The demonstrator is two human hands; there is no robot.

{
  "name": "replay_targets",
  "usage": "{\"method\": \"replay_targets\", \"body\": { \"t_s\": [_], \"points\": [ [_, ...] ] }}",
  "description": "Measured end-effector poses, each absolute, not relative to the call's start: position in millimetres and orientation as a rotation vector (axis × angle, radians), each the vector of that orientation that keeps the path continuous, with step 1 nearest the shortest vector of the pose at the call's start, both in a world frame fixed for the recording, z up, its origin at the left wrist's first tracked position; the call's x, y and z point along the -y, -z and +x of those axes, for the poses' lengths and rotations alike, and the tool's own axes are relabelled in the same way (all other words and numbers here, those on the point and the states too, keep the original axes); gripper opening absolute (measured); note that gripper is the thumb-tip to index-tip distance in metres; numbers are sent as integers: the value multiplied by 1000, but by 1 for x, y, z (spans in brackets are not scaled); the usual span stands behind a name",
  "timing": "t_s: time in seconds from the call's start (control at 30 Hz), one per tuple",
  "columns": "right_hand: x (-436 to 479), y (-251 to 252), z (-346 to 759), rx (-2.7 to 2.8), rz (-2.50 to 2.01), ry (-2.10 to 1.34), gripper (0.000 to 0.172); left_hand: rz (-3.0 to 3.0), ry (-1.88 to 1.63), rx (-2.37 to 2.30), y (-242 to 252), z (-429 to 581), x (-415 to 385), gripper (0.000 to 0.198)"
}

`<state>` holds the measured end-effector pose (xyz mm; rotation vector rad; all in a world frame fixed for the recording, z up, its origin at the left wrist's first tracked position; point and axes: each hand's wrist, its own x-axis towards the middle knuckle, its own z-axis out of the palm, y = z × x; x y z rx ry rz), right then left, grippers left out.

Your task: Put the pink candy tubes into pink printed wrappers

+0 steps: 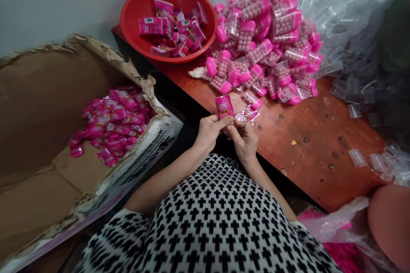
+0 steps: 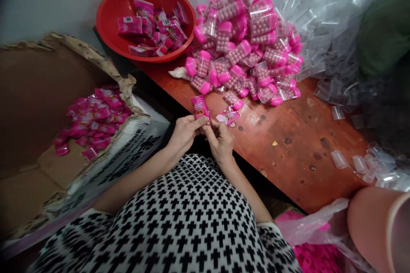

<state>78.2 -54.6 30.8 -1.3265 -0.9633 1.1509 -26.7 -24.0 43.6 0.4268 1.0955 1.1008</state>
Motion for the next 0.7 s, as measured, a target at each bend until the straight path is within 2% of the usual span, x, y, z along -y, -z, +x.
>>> {"method": "replay_targets", "body": {
  "t_s": [0.23,0.47,0.7],
  "points": [
    [45,-35,79,682,-1214,-1357,22,542,-1128,-1032,-45,-22,37,37],
    [51,-42,79,800,-1218,-1460,32,295,-1206,-941,-48,-31,24,38],
    [49,-40,81,807,-1285,-1275,28,233,-1130,-979,-45,-24,34,37]
  ]
}}
